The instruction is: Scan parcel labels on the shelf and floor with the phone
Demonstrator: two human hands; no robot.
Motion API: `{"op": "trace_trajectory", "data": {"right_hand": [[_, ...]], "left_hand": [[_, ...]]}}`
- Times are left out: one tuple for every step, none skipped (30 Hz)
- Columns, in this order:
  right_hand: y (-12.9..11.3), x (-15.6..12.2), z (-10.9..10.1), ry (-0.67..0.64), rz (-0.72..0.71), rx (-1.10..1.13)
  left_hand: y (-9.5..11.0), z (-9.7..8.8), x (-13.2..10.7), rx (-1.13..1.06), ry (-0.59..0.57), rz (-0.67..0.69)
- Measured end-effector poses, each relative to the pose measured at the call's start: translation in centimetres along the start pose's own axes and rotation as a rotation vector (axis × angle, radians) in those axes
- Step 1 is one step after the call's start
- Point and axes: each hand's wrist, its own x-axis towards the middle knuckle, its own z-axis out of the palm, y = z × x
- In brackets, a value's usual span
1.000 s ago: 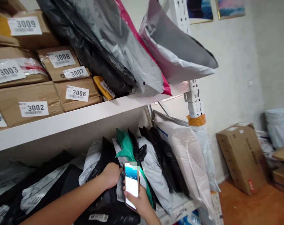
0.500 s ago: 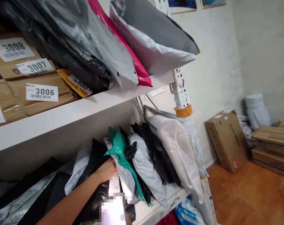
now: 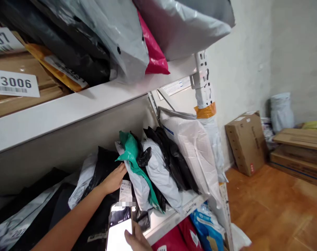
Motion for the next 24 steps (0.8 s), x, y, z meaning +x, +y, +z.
{"op": "trace_trajectory", "data": {"right_hand": [[0.1,0.2,0.1,-0.013,0.007,0.034],[0.1,0.4,0.2,-0.022,0.002,0.058],[0.1,0.7,0.3,-0.025,-0.006,0.067],[0.1,0.9,0.3,-0.03,-0.003,0.069],[0.0,1.0,0.4,-0.04,0.011,0.073],[0.0,1.1,0.5,-0.059,0.036,0.085],[-0.1,1.2,0.7,-0.087,0.066,0.102],[-0.3,1.2,0.9,-0.115,0.091,0.121],[-0.4,1.1,1.1,-0.133,0.102,0.143],[-0.5,1.0,1.3,-0.135,0.098,0.167],[-0.7,0.8,1.6,-0.12,0.089,0.19],[-0.9,0.7,1.8,-0.094,0.079,0.211],[-1.1,0.5,2.1,-0.063,0.066,0.229],[-1.4,0.3,2.3,-0.036,0.06,0.24],[-1.7,0.2,2.5,-0.026,0.07,0.241],[-2.0,0.1,2.7,-0.029,0.085,0.235],[-2.4,0.0,2.8,-0.04,0.101,0.23],[-2.7,-0.1,3.0,-0.058,0.113,0.227],[-3.0,-0.1,3.1,-0.072,0.119,0.231],[-3.3,-0.2,3.2,-0.081,0.119,0.238],[-3.6,-0.3,3.3,-0.082,0.115,0.247],[-3.8,-0.3,3.4,-0.076,0.113,0.253],[-4.0,-0.4,3.5,-0.072,0.118,0.256],[-4.1,-0.5,3.5,-0.066,0.124,0.255]], "left_hand": [[0.0,-0.2,0.0,0.007,-0.009,0.021],[-0.1,-0.4,-0.1,0.019,-0.02,0.043],[-0.1,-0.7,-0.1,0.033,-0.03,0.063],[-0.2,-0.8,-0.2,0.046,-0.036,0.078],[-0.3,-1.0,-0.2,0.056,-0.038,0.089],[-0.4,-1.1,-0.3,0.061,-0.036,0.094],[-0.5,-1.1,-0.4,0.063,-0.032,0.095],[-0.7,-1.0,-0.4,0.061,-0.025,0.093],[-0.8,-0.9,-0.4,0.059,-0.018,0.091],[-0.9,-0.8,-0.4,0.058,-0.012,0.093],[-1.0,-0.6,-0.4,0.057,-0.006,0.098],[-1.2,-0.4,-0.4,0.059,0.002,0.103],[-1.3,-0.2,-0.4,0.062,0.009,0.106],[-1.4,-0.1,-0.3,0.064,0.013,0.108],[-1.5,0.1,-0.3,0.065,0.016,0.109],[-1.6,0.1,-0.3,0.065,0.017,0.108],[-1.6,0.2,-0.3,0.062,0.018,0.109],[-1.7,0.1,-0.3,0.057,0.019,0.113],[-1.6,0.1,-0.3,0.051,0.021,0.118],[-1.6,0.0,-0.3,0.045,0.024,0.123],[-1.6,-0.1,-0.3,0.04,0.028,0.126],[-1.5,-0.2,-0.4,0.034,0.03,0.127],[-1.4,-0.2,-0.4,0.03,0.03,0.128],[-1.4,-0.3,-0.4,0.025,0.028,0.127]]}}
